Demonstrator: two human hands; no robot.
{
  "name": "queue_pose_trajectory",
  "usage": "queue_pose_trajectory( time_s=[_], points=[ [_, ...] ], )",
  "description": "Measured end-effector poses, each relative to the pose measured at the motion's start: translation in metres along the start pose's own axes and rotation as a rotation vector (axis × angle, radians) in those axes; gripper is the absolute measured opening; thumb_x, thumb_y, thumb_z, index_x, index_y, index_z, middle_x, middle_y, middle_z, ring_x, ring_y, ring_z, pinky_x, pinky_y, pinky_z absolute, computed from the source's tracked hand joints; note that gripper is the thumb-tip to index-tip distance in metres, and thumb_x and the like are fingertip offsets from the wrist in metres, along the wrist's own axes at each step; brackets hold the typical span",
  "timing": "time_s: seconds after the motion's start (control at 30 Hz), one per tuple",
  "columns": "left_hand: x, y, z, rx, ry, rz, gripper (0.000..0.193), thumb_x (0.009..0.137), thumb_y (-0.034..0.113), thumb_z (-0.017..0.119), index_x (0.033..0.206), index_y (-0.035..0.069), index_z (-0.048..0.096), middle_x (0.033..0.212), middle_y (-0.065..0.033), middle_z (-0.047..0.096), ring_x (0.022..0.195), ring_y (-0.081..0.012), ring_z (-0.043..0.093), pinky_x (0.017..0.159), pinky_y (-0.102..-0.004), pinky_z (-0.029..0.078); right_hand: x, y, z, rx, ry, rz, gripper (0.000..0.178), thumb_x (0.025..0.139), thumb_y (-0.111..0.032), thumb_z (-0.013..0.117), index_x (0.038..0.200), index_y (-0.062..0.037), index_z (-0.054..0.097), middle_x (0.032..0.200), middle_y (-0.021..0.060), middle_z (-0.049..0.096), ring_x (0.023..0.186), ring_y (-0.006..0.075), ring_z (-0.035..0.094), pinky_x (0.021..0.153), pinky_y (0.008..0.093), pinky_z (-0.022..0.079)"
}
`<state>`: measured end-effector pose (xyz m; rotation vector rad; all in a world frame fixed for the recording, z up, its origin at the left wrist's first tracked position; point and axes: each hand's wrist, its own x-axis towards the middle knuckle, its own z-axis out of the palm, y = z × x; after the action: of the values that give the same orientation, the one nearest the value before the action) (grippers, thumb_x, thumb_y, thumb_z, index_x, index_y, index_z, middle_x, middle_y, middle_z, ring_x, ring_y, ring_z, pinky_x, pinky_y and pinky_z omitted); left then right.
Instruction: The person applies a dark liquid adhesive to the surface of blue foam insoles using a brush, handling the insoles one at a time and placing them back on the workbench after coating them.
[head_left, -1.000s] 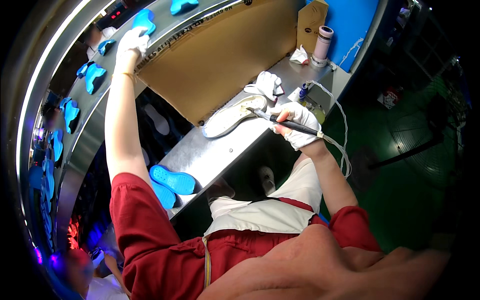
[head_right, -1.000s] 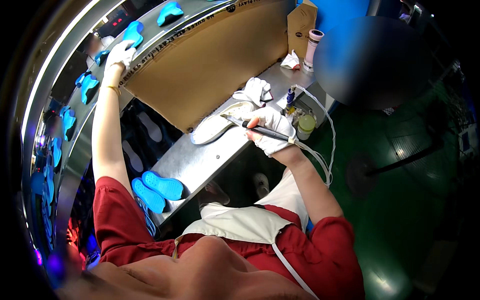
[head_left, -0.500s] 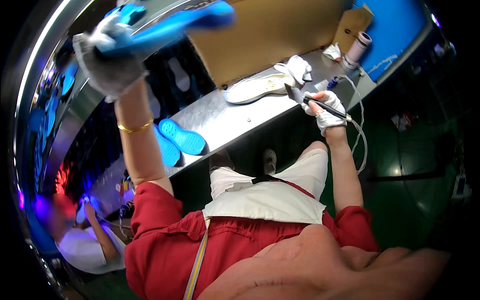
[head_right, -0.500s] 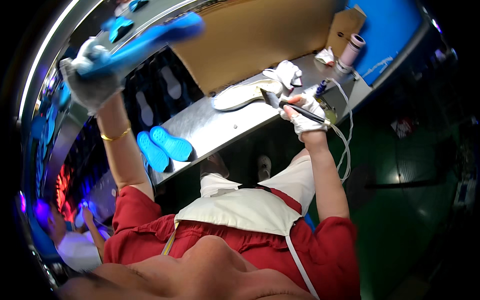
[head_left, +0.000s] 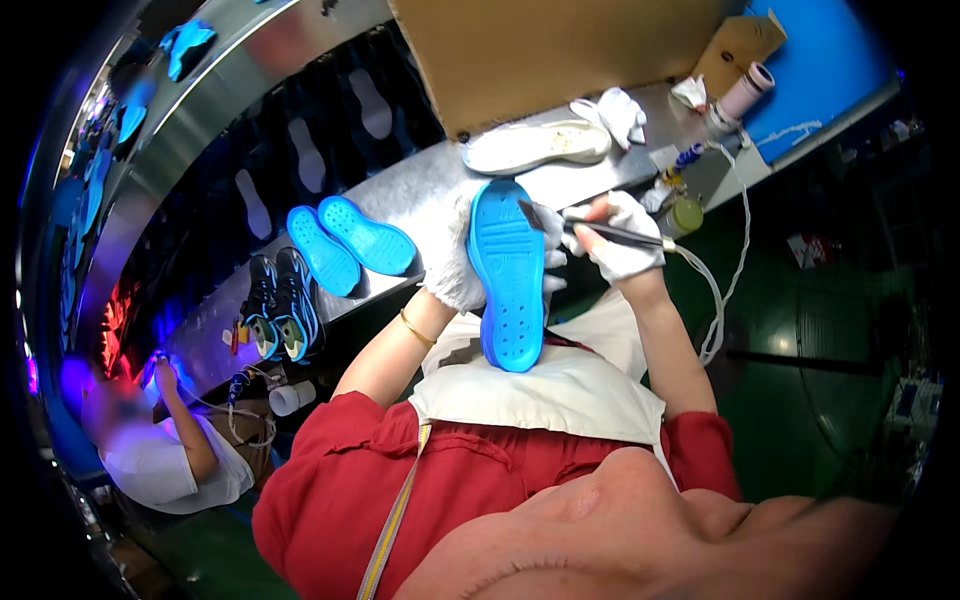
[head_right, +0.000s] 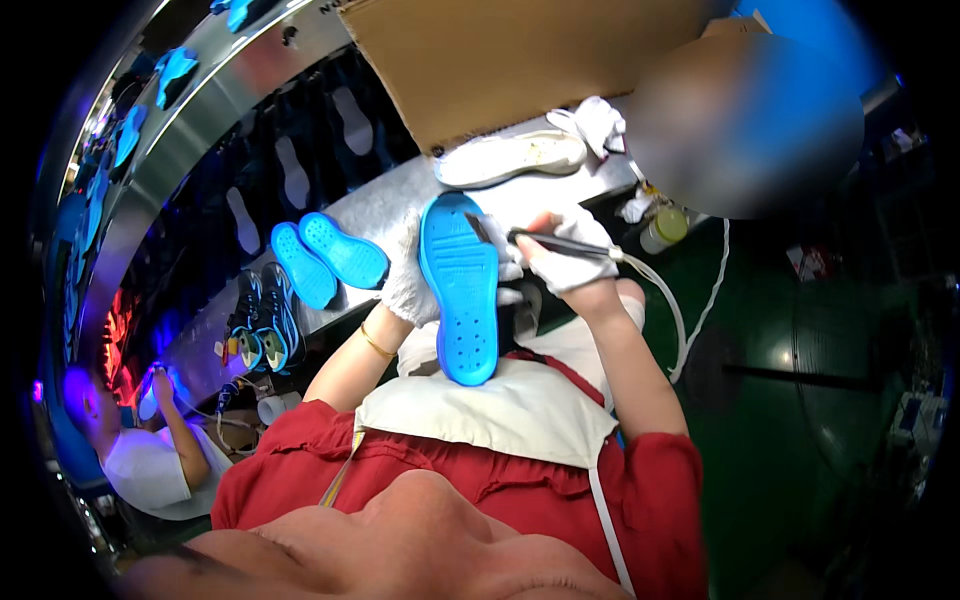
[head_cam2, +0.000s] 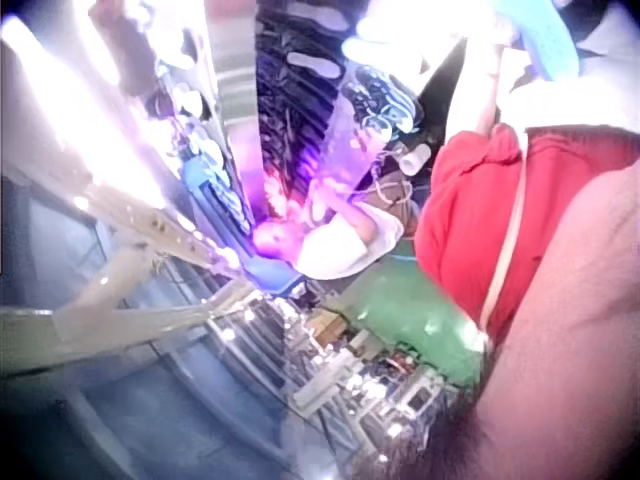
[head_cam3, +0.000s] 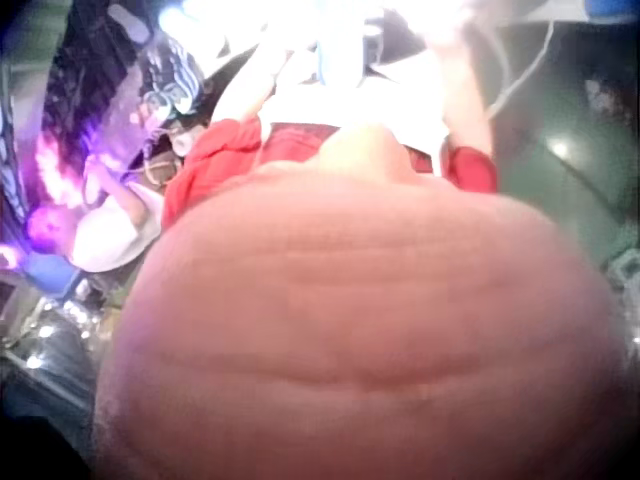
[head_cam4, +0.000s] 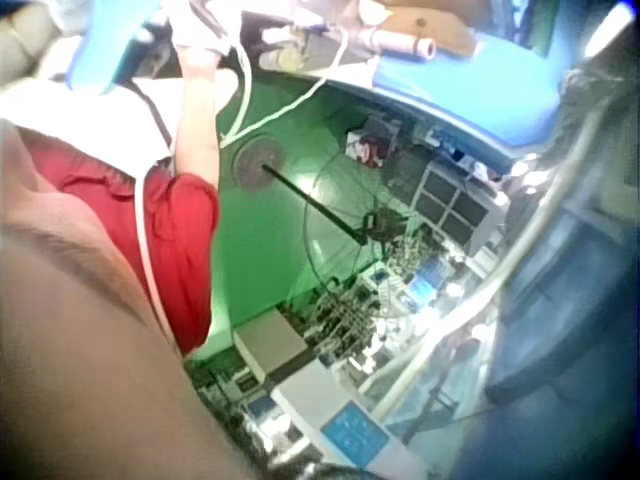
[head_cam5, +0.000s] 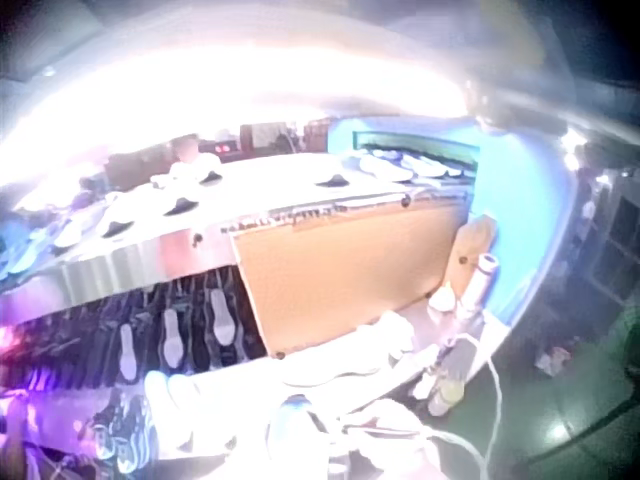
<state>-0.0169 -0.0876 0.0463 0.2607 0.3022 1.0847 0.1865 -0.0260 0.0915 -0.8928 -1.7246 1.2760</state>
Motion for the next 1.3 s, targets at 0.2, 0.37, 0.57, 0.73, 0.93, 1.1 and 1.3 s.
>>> queue_pose_trajectory(
  time_s=[0.2,0.37,0.57,0.73,0.93,1.1,1.3],
  points=[
    [0.062,-0.032,-0.008,0.038,0.250,0.326,0.089,0.080,0.076,0.039,0.131,0.004,0.043,0.116,-0.0200,0.058,0.104,-0.0351,0.059,0.093,-0.0523,0.048,0.027,0.025,0.002,0.030,0.167,-0.197,0.009,0.080,0.004,0.066,0.088,0.0015,0.061,0.075,0.0059,0.065,0.066,0.0081,0.061,0.060,0.0219,0.049],
    [0.089,-0.037,-0.056,-0.048,0.204,0.370,0.071,0.086,0.067,0.042,0.124,0.008,0.050,0.115,-0.0137,0.059,0.104,-0.0269,0.058,0.094,-0.0399,0.047,0.023,0.054,0.022,0.033,0.078,-0.294,0.022,0.081,0.008,0.061,0.099,-0.0018,0.052,0.083,0.0063,0.061,0.071,0.0107,0.063,0.064,0.0226,0.052],
    [0.087,-0.027,-0.062,0.060,0.303,0.334,0.070,0.083,0.065,0.051,0.125,0.009,0.049,0.116,-0.0103,0.058,0.101,-0.0225,0.058,0.091,-0.0373,0.049,0.024,0.071,0.011,-0.112,0.115,-0.260,0.023,0.073,-0.003,0.069,0.093,-0.0043,0.056,0.079,0.0089,0.061,0.063,0.0185,0.062,0.059,0.0277,0.050],
    [0.083,-0.017,-0.058,0.082,0.221,0.338,0.069,0.087,0.061,0.048,0.129,0.006,0.049,0.120,-0.0152,0.058,0.105,-0.0293,0.058,0.095,-0.0440,0.046,0.008,0.076,0.019,0.042,0.013,-0.095,0.021,0.070,-0.004,0.071,0.087,-0.0072,0.058,0.079,0.0088,0.057,0.066,0.0222,0.060,0.060,0.0309,0.050],
    [0.080,-0.008,-0.051,0.069,0.154,0.085,0.087,0.084,0.073,0.032,0.132,0.002,0.045,0.125,-0.0253,0.053,0.113,-0.0373,0.055,0.098,-0.0473,0.044,-0.005,0.071,0.019,-0.206,-0.025,-0.346,0.021,0.068,-0.001,0.071,0.082,-0.0067,0.057,0.076,0.0086,0.060,0.065,0.0213,0.063,0.058,0.0299,0.051],
    [0.049,-0.033,-0.049,0.286,0.080,-0.119,0.094,0.077,0.080,0.026,0.136,0.007,0.037,0.118,-0.0167,0.055,0.102,-0.0315,0.059,0.092,-0.0472,0.049,-0.023,0.077,-0.013,0.236,0.034,0.055,0.013,0.080,0.007,0.063,0.086,-0.0011,0.055,0.086,0.0116,0.064,0.068,0.0112,0.063,0.064,0.0240,0.053],
    [0.075,-0.035,-0.055,0.274,0.148,-0.035,0.092,0.079,0.078,0.029,0.138,0.007,0.036,0.125,-0.0180,0.053,0.109,-0.0272,0.057,0.090,-0.0403,0.051,-0.019,0.076,-0.010,0.402,-0.058,0.105,0.007,0.085,0.001,0.061,0.088,0.0000,0.055,0.081,0.0092,0.064,0.066,0.0104,0.063,0.061,0.0238,0.052]
  ],
)
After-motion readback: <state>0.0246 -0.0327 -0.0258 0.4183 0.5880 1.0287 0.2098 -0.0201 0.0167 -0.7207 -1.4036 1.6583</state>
